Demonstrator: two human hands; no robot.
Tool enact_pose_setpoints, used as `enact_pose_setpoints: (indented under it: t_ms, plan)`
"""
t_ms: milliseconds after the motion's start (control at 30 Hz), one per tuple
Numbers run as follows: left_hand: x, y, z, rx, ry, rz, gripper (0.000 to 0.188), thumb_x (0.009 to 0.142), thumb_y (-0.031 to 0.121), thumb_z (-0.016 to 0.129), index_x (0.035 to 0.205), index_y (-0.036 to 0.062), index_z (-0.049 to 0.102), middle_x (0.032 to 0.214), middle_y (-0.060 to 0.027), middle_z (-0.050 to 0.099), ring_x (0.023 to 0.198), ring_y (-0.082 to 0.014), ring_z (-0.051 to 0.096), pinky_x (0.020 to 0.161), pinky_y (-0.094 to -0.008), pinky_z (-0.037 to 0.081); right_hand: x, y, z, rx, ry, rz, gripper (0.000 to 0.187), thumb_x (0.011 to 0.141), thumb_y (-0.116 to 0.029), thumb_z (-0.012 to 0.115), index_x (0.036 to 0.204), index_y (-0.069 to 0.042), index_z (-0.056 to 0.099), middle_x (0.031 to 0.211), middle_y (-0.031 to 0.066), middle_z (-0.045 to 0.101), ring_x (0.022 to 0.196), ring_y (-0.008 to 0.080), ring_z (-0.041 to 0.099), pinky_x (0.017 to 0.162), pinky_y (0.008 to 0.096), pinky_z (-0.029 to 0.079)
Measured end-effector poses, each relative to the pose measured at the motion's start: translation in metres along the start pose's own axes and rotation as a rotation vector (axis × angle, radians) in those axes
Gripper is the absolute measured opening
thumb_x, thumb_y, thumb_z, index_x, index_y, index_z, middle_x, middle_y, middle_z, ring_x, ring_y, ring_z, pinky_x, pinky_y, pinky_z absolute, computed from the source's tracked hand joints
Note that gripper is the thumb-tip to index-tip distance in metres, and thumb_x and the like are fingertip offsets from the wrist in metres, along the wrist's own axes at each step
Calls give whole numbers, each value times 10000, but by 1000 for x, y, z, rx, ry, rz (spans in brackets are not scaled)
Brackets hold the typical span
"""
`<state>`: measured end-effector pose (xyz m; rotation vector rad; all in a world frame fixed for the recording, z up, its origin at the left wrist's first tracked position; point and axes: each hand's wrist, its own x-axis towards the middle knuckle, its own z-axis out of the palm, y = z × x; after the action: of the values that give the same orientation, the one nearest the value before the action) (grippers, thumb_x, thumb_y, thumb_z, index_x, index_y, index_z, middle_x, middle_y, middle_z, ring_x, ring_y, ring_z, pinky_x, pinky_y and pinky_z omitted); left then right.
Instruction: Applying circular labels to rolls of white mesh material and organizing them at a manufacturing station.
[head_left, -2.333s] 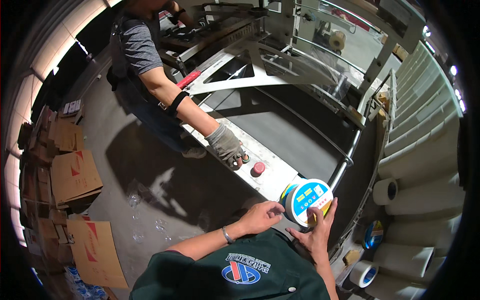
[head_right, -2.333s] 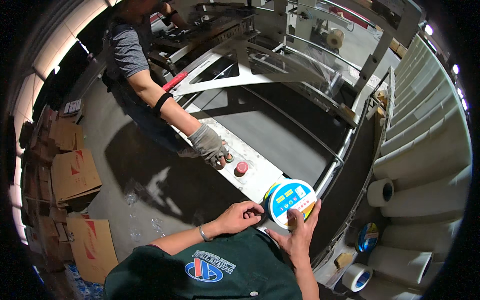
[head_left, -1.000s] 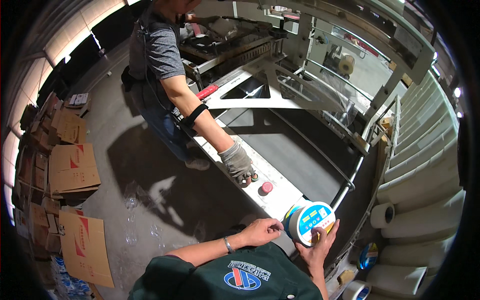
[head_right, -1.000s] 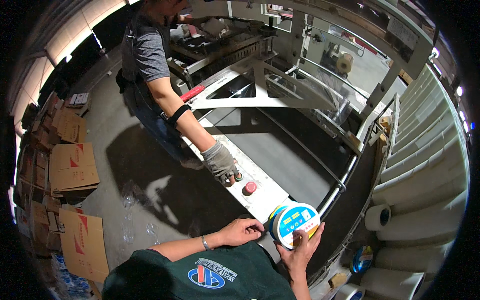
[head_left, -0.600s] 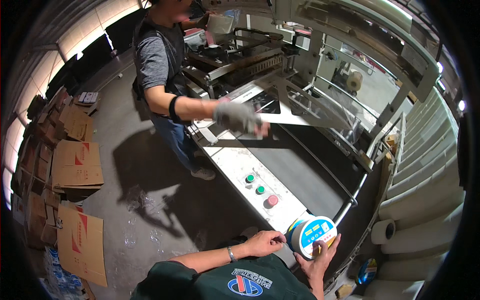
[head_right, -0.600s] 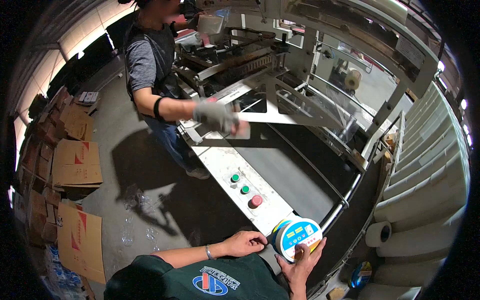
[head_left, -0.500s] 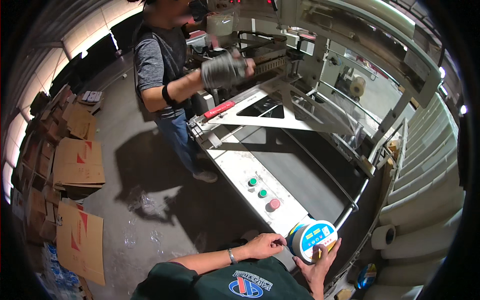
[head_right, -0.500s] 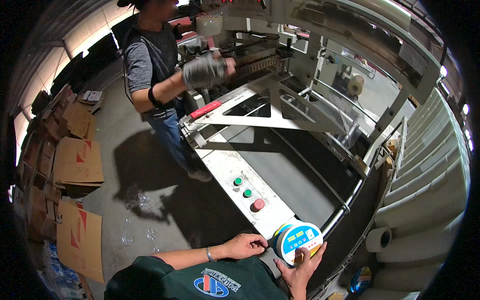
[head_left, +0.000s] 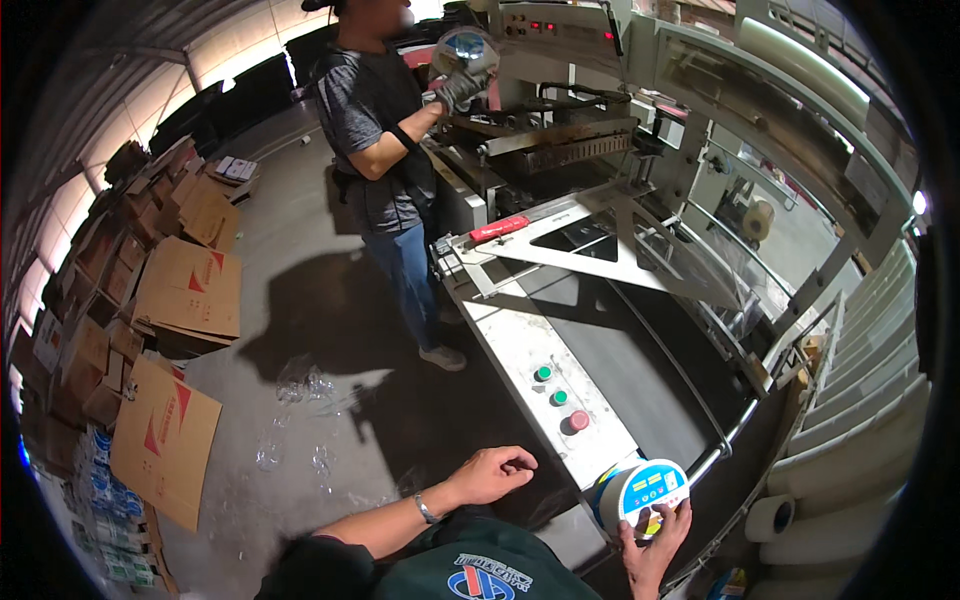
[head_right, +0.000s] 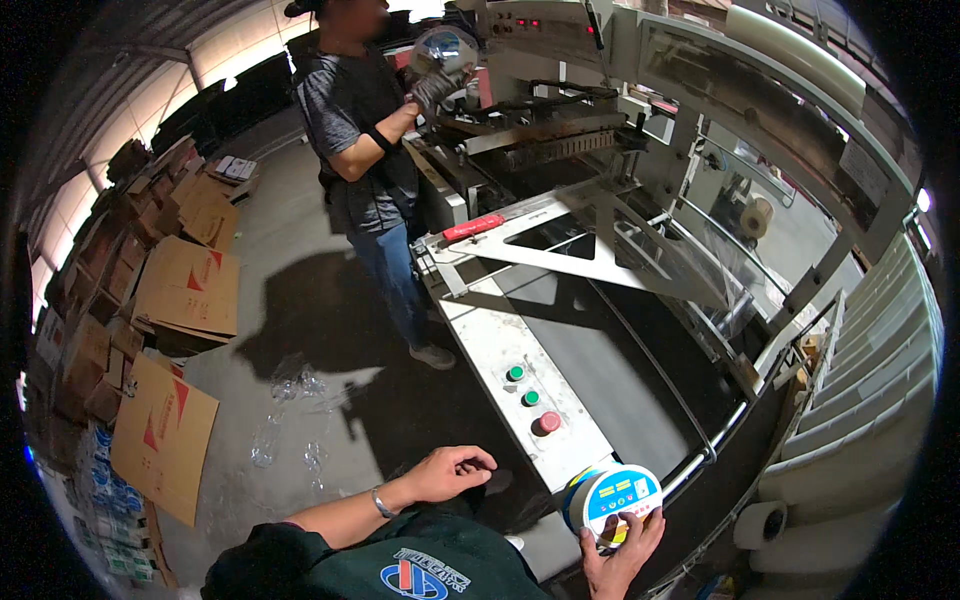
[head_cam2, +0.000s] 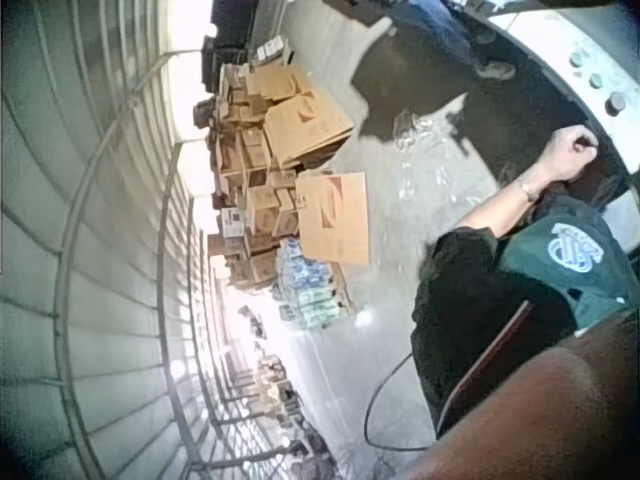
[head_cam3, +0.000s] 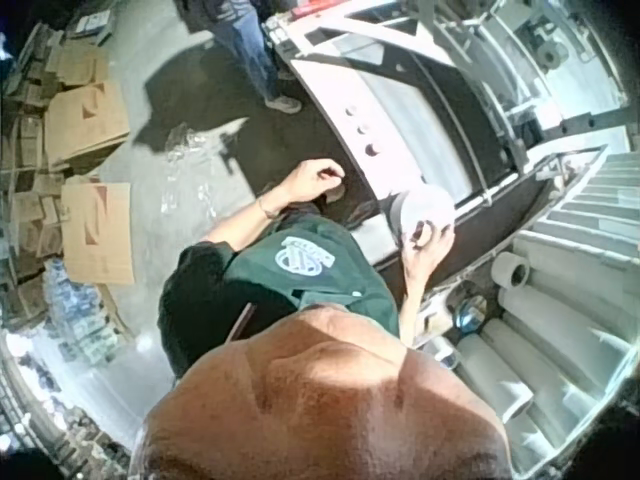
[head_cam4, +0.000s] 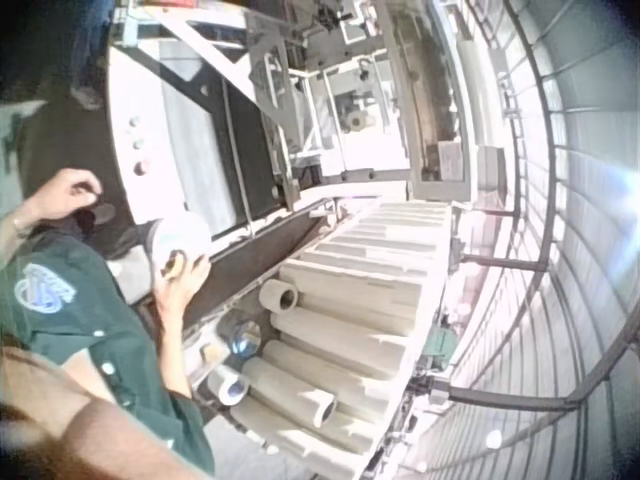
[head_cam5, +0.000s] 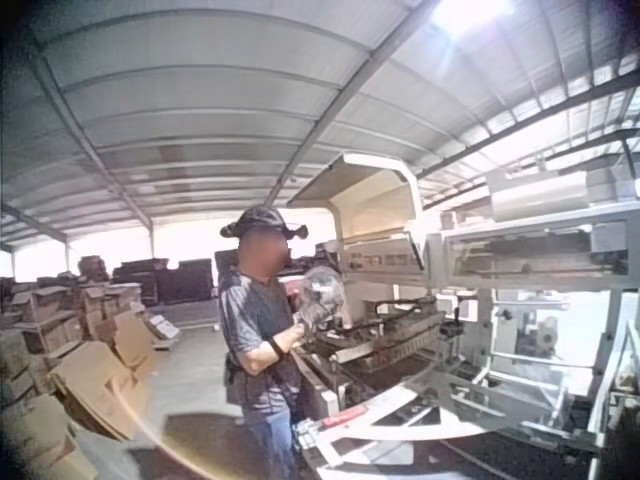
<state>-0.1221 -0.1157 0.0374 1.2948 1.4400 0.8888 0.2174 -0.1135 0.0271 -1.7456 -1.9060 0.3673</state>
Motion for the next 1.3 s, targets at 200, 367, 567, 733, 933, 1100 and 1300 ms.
enact_pose_setpoints:
  t_ms: [200,367,567,733,933,1100,1300]
  plan:
    - [-4,-7,-41,-18,30,13,215,949,183,690,1109,39,701,912,-4,691,815,-57,602,762,-243,511,4,-13,2,88,61,82,702,754,-412,818,1251,-16,519,1570,300,276,1447,461,285,1147,546,292]
    - [24,-17,-78,-12,-12,49,215,949,185,692,1112,45,703,912,-11,698,815,-65,610,759,-251,518,13,-50,17,299,103,192,753,715,-345,877,1272,-9,498,1625,250,138,1439,377,333,1051,441,482]
    - [58,-30,-112,-9,-82,44,218,950,192,693,1116,50,703,923,-24,703,816,-77,620,761,-260,526,21,-62,51,154,171,75,732,716,-307,880,1303,-53,523,1538,272,249,1349,357,442,1035,454,494]
    - [84,-22,-119,-11,-192,75,235,948,202,698,1132,55,698,933,-23,697,827,-81,617,764,-257,522,12,-57,80,-195,83,-39,691,840,-376,812,1413,-124,519,1498,365,371,1357,411,484,1078,479,440]
    - [104,-25,-110,-10,-265,79,235,947,204,700,1133,61,698,949,-17,699,822,-77,606,763,-256,517,41,-81,48,230,124,281,1006,524,-335,981,1332,-46,456,1620,241,119,1446,373,339,1100,482,471]
    - [113,-30,-103,9,-312,83,235,948,205,697,1134,62,700,957,-12,706,815,-67,600,761,-249,513,38,-87,50,142,124,293,1083,500,-329,991,1382,-62,422,1621,229,114,1444,373,340,1099,486,477]
    - [149,-34,-80,0,-371,142,221,942,181,700,1118,47,702,924,-6,700,809,-63,600,752,-246,510,38,-28,60,544,151,357,1052,652,-186,904,1498,-43,295,1587,182,224,1390,361,405,1090,470,467]
